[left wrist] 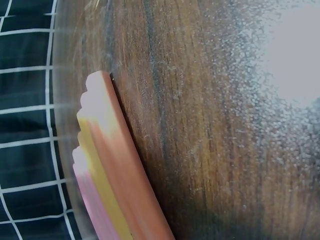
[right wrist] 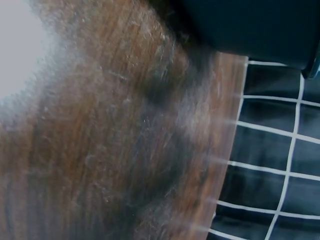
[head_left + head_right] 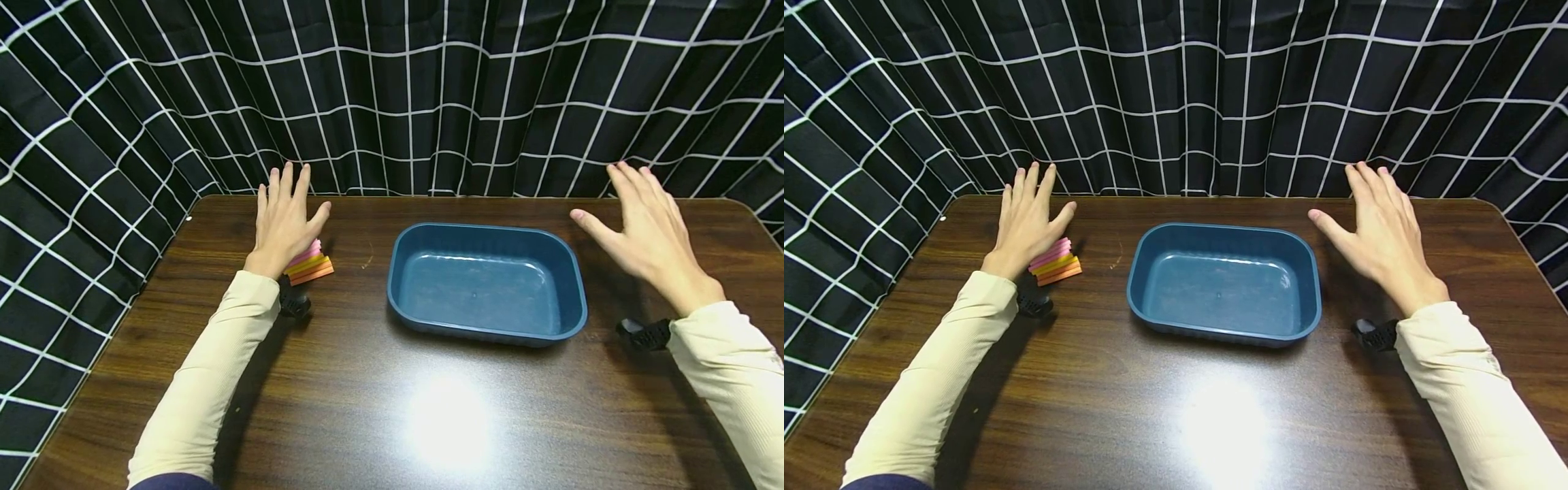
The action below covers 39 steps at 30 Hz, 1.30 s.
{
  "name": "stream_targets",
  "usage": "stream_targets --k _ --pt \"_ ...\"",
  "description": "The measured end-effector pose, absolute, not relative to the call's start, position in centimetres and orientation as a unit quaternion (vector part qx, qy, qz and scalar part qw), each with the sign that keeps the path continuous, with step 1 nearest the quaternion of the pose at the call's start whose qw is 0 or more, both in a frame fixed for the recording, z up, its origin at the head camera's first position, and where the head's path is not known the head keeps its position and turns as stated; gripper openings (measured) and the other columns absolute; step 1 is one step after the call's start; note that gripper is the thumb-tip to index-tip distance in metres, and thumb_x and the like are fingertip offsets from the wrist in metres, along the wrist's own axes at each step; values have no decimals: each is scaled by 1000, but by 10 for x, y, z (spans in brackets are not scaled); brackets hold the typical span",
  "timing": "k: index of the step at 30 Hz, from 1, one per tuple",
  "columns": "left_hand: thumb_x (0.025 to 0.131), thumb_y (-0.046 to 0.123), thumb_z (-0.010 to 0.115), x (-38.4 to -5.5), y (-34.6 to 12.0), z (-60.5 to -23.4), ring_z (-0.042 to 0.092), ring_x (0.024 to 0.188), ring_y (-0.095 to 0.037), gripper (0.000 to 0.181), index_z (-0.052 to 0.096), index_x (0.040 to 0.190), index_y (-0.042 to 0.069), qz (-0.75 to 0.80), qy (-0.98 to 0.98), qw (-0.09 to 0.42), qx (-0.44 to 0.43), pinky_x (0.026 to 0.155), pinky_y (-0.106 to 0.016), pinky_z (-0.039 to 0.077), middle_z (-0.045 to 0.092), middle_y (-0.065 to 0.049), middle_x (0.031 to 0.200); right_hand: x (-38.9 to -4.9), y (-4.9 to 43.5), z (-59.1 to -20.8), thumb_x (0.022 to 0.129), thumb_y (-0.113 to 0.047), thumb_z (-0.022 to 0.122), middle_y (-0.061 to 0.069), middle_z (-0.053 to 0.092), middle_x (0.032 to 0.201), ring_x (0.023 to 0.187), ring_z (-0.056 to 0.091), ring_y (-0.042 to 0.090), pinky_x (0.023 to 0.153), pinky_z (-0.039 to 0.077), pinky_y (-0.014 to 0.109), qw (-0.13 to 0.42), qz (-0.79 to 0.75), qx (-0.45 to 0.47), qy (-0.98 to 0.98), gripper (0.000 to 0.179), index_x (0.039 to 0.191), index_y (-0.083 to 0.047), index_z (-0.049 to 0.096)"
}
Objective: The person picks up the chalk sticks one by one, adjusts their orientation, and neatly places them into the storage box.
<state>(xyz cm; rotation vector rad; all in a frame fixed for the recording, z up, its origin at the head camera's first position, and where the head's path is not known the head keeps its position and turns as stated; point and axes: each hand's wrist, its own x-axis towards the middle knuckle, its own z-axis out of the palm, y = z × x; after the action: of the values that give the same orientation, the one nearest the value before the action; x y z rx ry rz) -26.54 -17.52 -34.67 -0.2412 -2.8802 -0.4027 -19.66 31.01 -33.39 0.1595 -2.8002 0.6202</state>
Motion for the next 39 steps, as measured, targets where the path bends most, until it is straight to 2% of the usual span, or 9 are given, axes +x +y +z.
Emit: stream_targets --k 17,34,39 --pt "98 52 45 -253 -180 -345 5 155 -33 77 16 160 16 -139 -980 104 -97 126 -50 2 13 -17 166 -175 299 -340 95 -53 54 18 18 165 154 6 37 123 4 60 138 247 69 -957 84 157 -5 23" --pt "98 48 46 -237 -189 -349 10 155 -34 77 17 159 12 -169 -976 100 -94 126 -51 5 15 -16 166 -161 284 -342 95 -50 57 17 18 165 155 7 36 124 3 57 131 263 91 -951 82 157 -8 24" --pt "98 47 47 -234 -190 -350 14 154 -35 76 20 159 12 -172 -975 103 -97 125 -52 9 18 -18 165 -155 280 -346 95 -47 59 18 18 165 153 13 40 122 8 61 114 278 90 -949 83 158 -11 21"
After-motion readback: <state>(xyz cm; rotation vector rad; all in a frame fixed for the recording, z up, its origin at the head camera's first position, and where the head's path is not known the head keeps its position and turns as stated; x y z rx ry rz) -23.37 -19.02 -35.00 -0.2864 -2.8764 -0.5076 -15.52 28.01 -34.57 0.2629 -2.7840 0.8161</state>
